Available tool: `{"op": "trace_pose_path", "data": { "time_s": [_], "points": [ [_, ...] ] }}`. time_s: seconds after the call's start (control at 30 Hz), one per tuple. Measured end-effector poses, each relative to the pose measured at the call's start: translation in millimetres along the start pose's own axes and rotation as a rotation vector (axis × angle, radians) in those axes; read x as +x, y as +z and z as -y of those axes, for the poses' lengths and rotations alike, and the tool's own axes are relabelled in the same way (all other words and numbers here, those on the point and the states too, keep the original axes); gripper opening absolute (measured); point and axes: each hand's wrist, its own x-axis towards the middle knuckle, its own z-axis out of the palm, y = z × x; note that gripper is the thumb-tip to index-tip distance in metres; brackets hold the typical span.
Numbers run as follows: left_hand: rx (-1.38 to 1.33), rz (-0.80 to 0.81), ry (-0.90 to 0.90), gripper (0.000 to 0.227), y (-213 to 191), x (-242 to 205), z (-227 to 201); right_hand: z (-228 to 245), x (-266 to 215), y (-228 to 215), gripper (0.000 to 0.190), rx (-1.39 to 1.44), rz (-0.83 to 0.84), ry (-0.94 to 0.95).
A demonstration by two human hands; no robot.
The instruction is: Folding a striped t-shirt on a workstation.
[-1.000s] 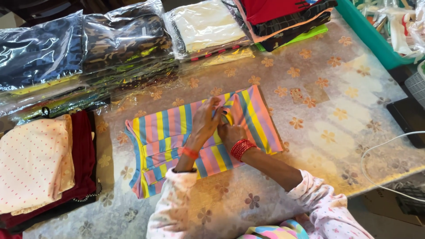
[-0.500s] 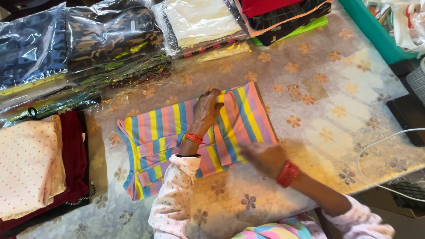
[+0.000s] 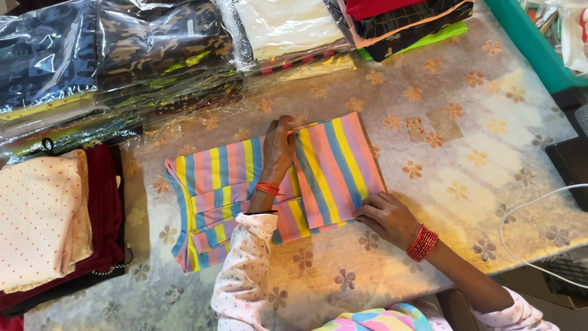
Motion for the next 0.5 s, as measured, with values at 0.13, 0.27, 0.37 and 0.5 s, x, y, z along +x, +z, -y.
{"op": "trace_pose_path", "data": {
  "time_s": [0.13,0.27,0.37,0.5],
  "points": [
    [0.344,-0.098,0.126,0.049,-15.1,-12.6,-41.9,4.7,8.1,-12.6,0.014,-0.018,0.067,-0.03],
    [0.322,0.125,0.181,0.067,-6.3,-64.5,-74.3,-12.2,13.2,-9.3,0.02,-0.081,-0.032,0.073],
    [0.39,0.277,0.204,0.085,-4.5,-111.2,-97.3,-24.8,27.7,-13.5,0.032,-0.166,-0.195,0.185],
    [0.572,0.32,0.212,0.093,-7.9,-141.5,-100.3,-38.1,37.2,-11.0,0.054,-0.29,-0.24,0.223]
  ]
}}
